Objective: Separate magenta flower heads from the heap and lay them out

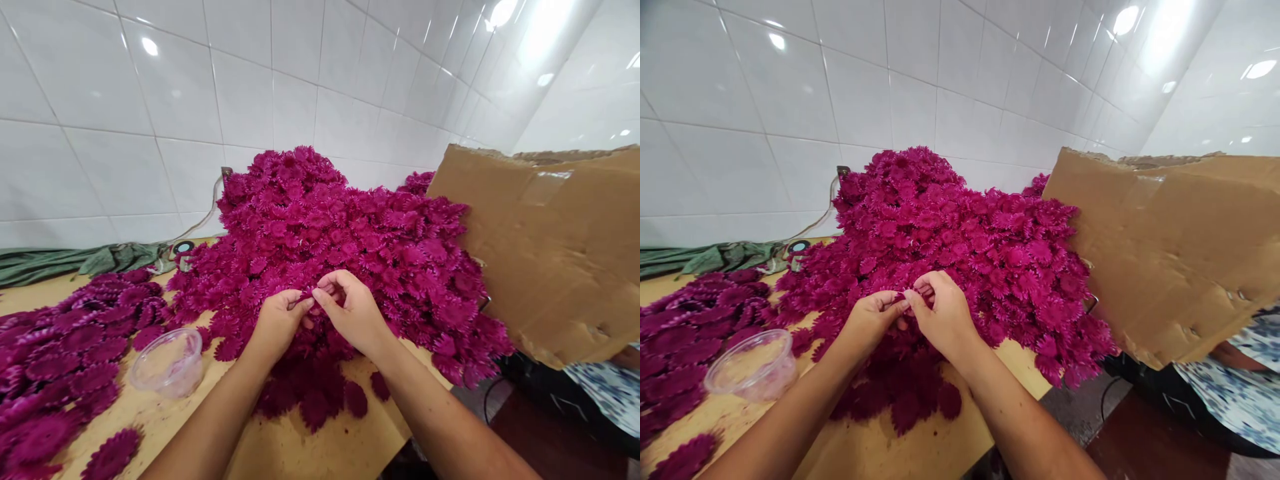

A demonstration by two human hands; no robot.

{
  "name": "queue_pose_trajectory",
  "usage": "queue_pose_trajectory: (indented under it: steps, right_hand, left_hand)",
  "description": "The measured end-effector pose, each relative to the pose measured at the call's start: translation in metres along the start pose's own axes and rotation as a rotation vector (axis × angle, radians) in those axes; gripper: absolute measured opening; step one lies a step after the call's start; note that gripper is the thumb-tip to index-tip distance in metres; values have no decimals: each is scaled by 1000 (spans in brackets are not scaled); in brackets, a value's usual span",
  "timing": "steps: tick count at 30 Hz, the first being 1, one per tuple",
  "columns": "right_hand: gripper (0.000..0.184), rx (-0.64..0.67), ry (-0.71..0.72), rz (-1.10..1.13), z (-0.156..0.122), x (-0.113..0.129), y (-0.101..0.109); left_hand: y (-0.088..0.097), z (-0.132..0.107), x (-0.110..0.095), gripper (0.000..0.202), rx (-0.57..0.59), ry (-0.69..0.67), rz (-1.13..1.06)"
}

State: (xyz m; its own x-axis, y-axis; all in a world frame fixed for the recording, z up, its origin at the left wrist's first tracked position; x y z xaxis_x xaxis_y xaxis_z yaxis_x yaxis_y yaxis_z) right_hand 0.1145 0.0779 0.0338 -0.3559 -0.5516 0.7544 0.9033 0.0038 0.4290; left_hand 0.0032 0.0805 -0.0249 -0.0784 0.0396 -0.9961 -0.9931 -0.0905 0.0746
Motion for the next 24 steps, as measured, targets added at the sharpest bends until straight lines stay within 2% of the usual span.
queue_pose_trajectory:
  steps: [8,11,17,20,24]
  right_hand:
    - [6,46,3,-95,1,-6,-8]
    - [8,83,-43,-42,2,-9,-13]
    - [6,173,-130,81,6,-19,-26]
    - [9,129,-50,26,6,-13,-22]
    - [17,-80,283,-269,-6,25,-7]
  left_hand:
    - [4,3,-8,22,-29,-77,80]
    - [8,5,-7,29,-55,-89,138]
    - [6,3,-8,36,-31,-109,168]
    - [5,2,-6,40,-20,-85,119]
    - [2,-1,-5,30,7,-53,-153]
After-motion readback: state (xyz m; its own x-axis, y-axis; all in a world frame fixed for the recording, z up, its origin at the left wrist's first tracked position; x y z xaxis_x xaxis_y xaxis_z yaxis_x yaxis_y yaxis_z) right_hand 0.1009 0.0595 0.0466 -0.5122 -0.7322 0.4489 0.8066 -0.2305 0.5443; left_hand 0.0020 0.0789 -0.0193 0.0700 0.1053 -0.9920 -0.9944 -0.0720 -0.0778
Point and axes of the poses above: each hand's wrist, its own z-axis towards the middle knuckle, its own y-axis out of the back of the hand, x = y × z, the point moved 10 cm from there along z, towards the middle knuckle, and after that the axes turned 1 degree about z, right-handed, at the moved point
